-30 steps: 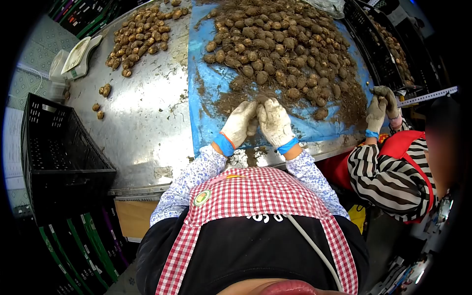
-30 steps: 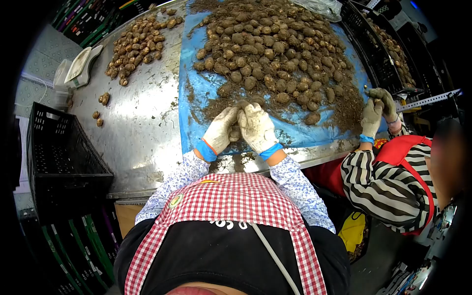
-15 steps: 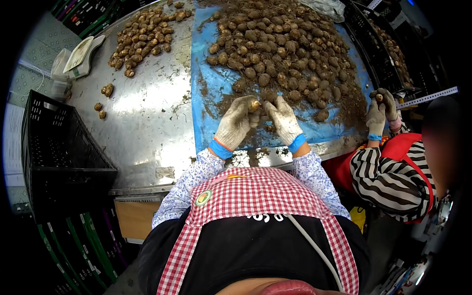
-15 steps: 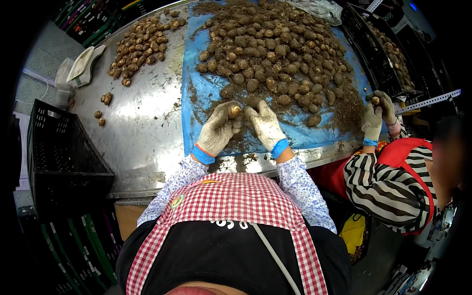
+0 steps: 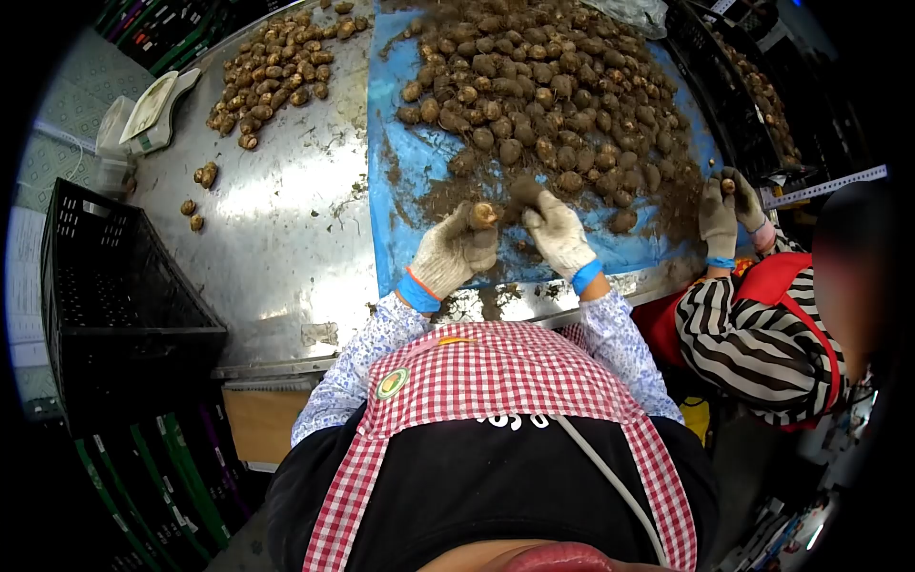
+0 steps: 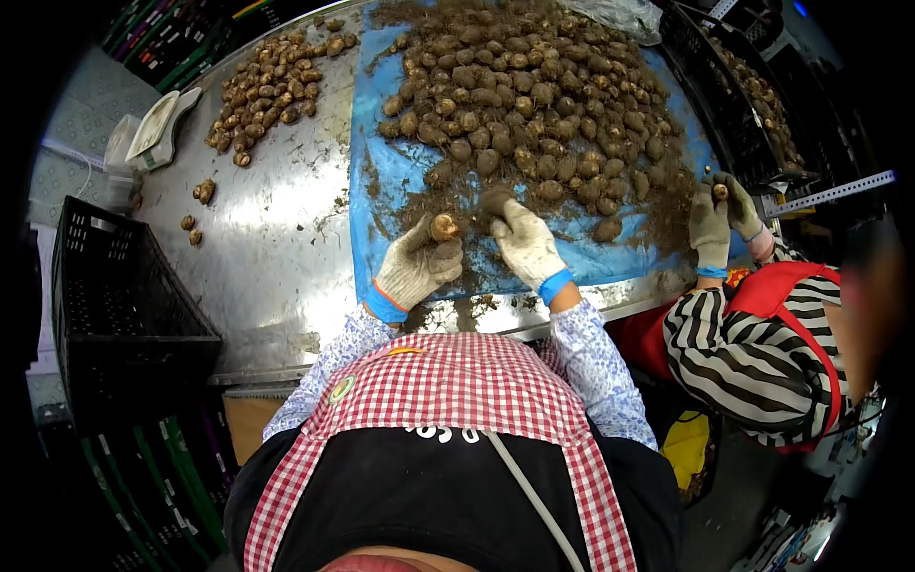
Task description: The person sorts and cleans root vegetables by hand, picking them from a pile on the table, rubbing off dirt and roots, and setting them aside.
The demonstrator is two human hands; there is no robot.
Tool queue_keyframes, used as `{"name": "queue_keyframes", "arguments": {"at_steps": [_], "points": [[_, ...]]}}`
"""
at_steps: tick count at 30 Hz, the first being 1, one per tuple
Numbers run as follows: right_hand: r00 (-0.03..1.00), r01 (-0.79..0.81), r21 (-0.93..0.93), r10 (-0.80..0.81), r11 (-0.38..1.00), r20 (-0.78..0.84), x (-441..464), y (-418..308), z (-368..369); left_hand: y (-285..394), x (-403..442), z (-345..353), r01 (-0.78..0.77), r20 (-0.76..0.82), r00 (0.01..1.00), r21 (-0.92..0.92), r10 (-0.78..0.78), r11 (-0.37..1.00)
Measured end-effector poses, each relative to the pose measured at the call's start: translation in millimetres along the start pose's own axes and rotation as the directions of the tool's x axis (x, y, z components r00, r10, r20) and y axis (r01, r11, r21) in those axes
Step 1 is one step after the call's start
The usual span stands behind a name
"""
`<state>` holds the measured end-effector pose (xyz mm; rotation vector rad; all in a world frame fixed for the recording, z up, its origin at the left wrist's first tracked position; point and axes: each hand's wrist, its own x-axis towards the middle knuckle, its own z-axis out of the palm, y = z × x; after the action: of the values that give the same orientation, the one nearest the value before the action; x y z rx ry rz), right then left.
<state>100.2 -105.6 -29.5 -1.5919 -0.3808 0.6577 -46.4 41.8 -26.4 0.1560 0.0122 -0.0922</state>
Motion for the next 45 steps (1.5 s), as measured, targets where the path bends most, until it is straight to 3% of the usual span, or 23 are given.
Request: {"name": "queue_keyframes", "arguments": {"at_steps": [1, 4, 5, 7, 10, 11, 12, 13, 15, 16, 19, 21, 23, 24, 25, 30, 33, 35, 37, 38, 41, 43, 45], "points": [[0.96, 0.282, -0.487, -0.244, 0.826, 0.141, -2, 2, -12, 0, -1, 4, -0.012, -0.042, 0.999, 0.026, 0.013, 1.0], [0.989, -0.086, 0.366, 0.033, 0.927, 0.147, -39, -64, 21, -7, -2, 14, -0.061, -0.202, 0.97, 0.332, 0.134, 0.941], [0.968, 0.195, -0.343, -0.123, 0.919, 0.22, -47, -80, 21, -8, -2, 15, -0.079, -0.234, 0.954, 0.404, 0.187, 0.911], [0.903, 0.422, -0.365, -0.351, 0.83, 0.247, -46, -67, 31, -17, 1, 16, -0.089, -0.246, 0.936, 0.525, 0.251, 0.847], [0.932, 0.355, -0.298, -0.314, 0.886, 0.179, -21, -16, 30, -22, -1, 19, -0.011, -0.258, 0.883, 0.824, 0.392, 0.567], [0.929, 0.367, -0.609, -0.307, 0.703, 0.206, -24, -34, 28, -21, 0, 10, -0.005, -0.267, 0.874, 0.83, 0.405, 0.558], [0.97, 0.242, -0.612, -0.172, 0.753, 0.171, -29, -54, 28, -17, 0, 4, -0.017, 0.007, 0.87, 1.0, 0.492, 0.014], [0.968, 0.252, -0.624, -0.192, 0.74, 0.163, -28, -53, 24, -17, 3, 2, -0.024, 0.303, 0.846, 0.843, 0.439, -0.537], [0.973, 0.226, -0.606, -0.145, 0.762, 0.18, -31, -64, 13, -28, 4, 35, 0.091, -0.002, 0.878, 0.982, 0.478, -0.163], [0.932, 0.361, -0.78, -0.228, 0.511, 0.282, -3, -5, 5, -30, 6, 23, -0.099, 0.147, 0.867, 0.987, 0.476, -0.125], [0.814, 0.524, -0.815, -0.428, 0.246, 0.394, 0, 29, -14, -19, 9, 51, -0.11, -0.114, 0.866, 0.906, 0.487, 0.408], [0.965, -0.019, -0.348, 0.108, 0.937, 0.238, -20, -23, -4, -6, 11, 29, -0.147, -0.152, 0.889, 0.799, 0.433, 0.583], [0.953, 0.095, -0.491, 0.063, 0.866, 0.295, -29, -46, 8, 1, 12, 22, -0.128, -0.198, 0.922, 0.655, 0.333, 0.744], [0.951, 0.106, -0.675, 0.124, 0.73, 0.283, -35, -72, 13, -2, 14, 26, -0.018, -0.284, 0.918, 0.669, 0.277, 0.743], [0.937, 0.346, -0.774, -0.155, 0.53, 0.312, -29, -36, 15, -12, 17, 13, -0.06, -0.288, 0.884, 0.711, 0.367, 0.701], [0.883, 0.431, -0.666, -0.131, 0.609, 0.451, -23, -21, 18, 6, 11, 34, 0.218, -0.279, 0.895, 0.954, 0.348, 0.206], [0.86, 0.501, -0.586, -0.285, 0.637, 0.424, -26, -28, 19, 12, 4, 2, 0.043, -0.245, 0.943, 0.762, 0.227, 0.647], [0.959, 0.231, -0.739, -0.019, 0.633, 0.283, -9, -16, 16, 10, 3, 1, -0.047, -0.266, 0.939, 0.527, 0.218, 0.848], [0.908, 0.393, -0.76, -0.352, 0.518, 0.229, -2, 10, 3, 1, 5, 27, -0.128, -0.323, 0.908, 0.391, 0.267, 0.911], [0.989, 0.108, -0.532, -0.037, 0.84, 0.142, -11, -24, 5, 3, 6, 17, -0.143, -0.241, 0.926, 0.489, 0.291, 0.86], [0.957, -0.021, -0.575, 0.184, 0.818, 0.226, -29, -71, 15, -2, 9, 6, -0.088, -0.25, 0.894, 0.716, 0.372, 0.693], [0.925, 0.27, -0.802, 0.088, 0.532, 0.37, -32, -64, 24, -13, 13, 4, 0.061, -0.339, 0.847, 0.827, 0.409, 0.558], [0.904, 0.401, -0.812, -0.041, 0.425, 0.426, -36, -42, 22, -8, 7, 13, 0.322, -0.427, 0.889, 0.84, 0.165, 0.436]]}}
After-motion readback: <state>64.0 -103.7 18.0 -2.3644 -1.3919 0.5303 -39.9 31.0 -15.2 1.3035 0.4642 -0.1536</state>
